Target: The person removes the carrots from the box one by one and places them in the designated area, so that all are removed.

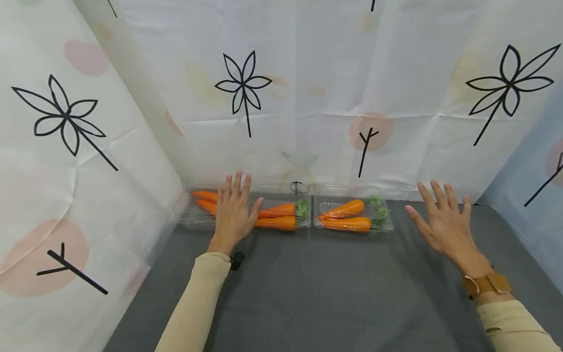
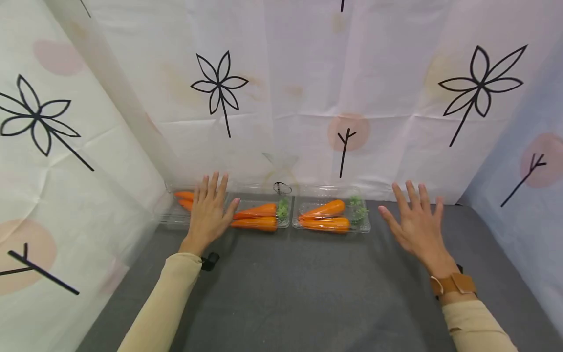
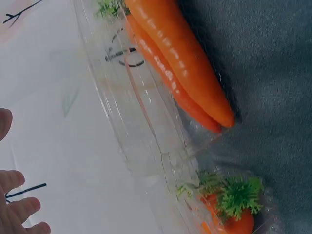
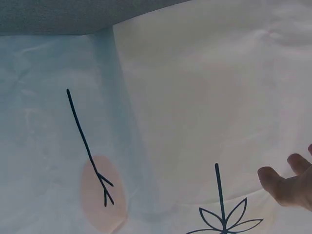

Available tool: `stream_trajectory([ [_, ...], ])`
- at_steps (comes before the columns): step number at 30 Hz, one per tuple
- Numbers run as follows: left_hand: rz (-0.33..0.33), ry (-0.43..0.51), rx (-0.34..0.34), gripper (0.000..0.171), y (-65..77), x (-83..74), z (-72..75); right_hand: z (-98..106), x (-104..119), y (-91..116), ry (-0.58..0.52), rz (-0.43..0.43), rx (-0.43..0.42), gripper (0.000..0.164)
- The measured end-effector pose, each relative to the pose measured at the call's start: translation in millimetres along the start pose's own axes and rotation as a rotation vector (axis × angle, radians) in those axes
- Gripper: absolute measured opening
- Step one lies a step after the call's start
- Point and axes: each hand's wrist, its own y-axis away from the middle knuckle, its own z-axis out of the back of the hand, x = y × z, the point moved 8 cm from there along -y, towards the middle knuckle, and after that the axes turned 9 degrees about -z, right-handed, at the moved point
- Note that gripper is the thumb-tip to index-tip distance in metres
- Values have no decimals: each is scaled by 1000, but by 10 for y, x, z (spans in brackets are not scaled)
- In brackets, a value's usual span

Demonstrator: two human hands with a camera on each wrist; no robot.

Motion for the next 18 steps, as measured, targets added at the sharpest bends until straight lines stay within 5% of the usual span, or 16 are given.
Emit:
stream_trajectory([
  [5,-31,108,-95,68,60,-146,19,11,101,105,-106,17,-43,64],
  [11,-12,317,-154,51,143,-384,-63,-168,135,274,-295,-79,102,61],
  [18,141,783,-46,31,268,-696,-397,-563,42,438,-439,-341,357,77],
])
